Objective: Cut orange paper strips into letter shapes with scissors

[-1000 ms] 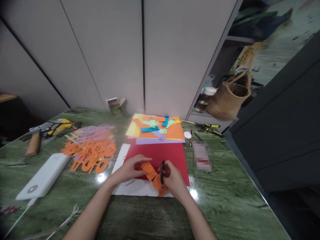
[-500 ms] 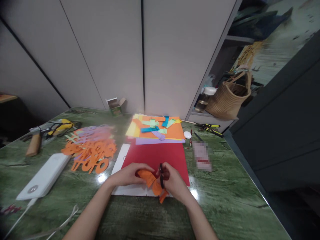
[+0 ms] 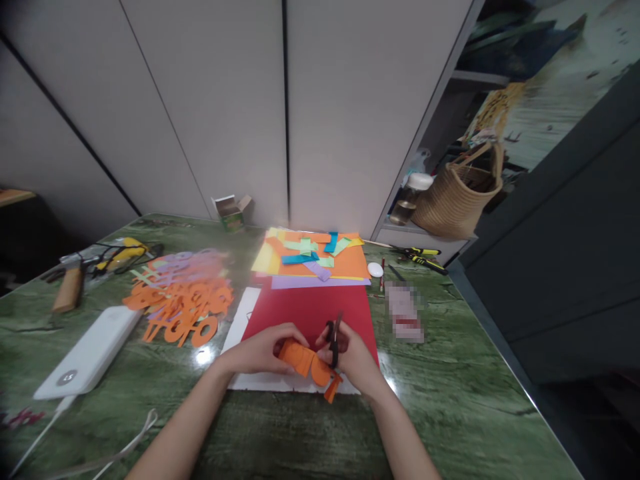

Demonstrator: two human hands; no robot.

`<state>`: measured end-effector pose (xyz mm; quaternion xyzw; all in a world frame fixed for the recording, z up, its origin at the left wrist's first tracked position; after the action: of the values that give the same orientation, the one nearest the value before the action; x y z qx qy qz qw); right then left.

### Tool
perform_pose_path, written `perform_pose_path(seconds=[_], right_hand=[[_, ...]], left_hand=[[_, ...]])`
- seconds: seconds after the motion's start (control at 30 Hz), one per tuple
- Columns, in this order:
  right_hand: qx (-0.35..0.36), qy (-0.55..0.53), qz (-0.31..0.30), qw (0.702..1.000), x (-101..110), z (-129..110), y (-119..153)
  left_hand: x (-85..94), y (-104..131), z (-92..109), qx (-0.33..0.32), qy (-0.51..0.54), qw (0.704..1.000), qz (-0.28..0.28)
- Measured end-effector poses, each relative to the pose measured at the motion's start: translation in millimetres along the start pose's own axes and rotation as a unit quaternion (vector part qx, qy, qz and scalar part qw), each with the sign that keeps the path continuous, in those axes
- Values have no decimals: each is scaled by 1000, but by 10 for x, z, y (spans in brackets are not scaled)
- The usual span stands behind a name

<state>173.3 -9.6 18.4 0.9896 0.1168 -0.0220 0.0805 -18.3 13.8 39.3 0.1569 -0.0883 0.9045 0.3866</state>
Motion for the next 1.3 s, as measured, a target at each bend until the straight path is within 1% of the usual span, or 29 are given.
perform_pose_path(seconds=[0.13, 0.2, 0.37, 0.53, 0.67, 0.73, 0.8, 0.83, 0.87, 0.9, 0.93, 0.97, 1.0, 1.03, 1.1, 1.13, 1.2, 1.23, 1.3], right_hand=[[-2, -6, -14, 1000, 1, 16, 2], [-3, -7, -22, 1000, 1, 17, 4], [-17, 5, -33, 999, 10, 13, 7], [-27, 21, -47, 998, 16, 23, 6], [-17, 46, -32, 998, 1, 49, -19], [7, 77, 7, 997, 1, 55, -42], [48, 128, 94, 986, 32, 38, -56], [68, 162, 149, 973, 56, 19, -53], [85, 200, 201, 955, 81, -4, -44], [94, 234, 241, 937, 103, -29, -32], [98, 261, 262, 924, 117, -53, -19], [99, 274, 265, 919, 121, -72, -8], [96, 274, 251, 923, 114, -83, 0], [89, 259, 218, 937, 94, -84, 5], [57, 206, 112, 970, 18, -56, 11], [34, 179, 49, 982, -31, -30, 16], [-16, 143, -61, 988, -122, 25, 39], [-33, 134, -97, 986, -153, 46, 53], [-59, 118, -138, 982, -183, 72, 80]], left_hand=[[-14, 2, 25, -8, -9, 1000, -8], [-36, 4, 11, 4, -3, 1000, -18], [-84, 1, -18, 35, 49, 997, -56], [-58, -12, -15, 46, 76, 995, -47], [-56, -18, -32, 55, 89, 994, -43], [-72, -23, -51, 62, 109, 992, -33], [-94, -37, -88, 75, 151, 986, -10], [-102, -47, -114, 84, 175, 981, 10], [-105, -59, -144, 93, 195, 976, 37], [-101, -73, -176, 99, 209, 970, 72], [-89, -86, -207, 102, 214, 965, 113], [-70, -96, -233, 100, 213, 959, 158], [-46, -105, -253, 96, 212, 952, 200], [-22, -109, -266, 90, 215, 944, 235], [24, -110, -271, 75, 241, 925, 284], [41, -108, -265, 68, 261, 916, 297], [62, -103, -239, 49, 301, 901, 308], [66, -101, -223, 38, 317, 896, 307], [62, -103, -193, 16, 339, 891, 301]])
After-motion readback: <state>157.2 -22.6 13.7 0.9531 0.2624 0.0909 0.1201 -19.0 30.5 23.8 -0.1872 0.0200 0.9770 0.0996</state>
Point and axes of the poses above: each hand's wrist, its own y-axis away from the middle knuckle, its own x-axis out of the back of the hand, z = x × y, the point moved 2 cm from there along -y, towards the middle knuckle, and after that the axes turned 3 degrees about y, right-handed, at the moved point
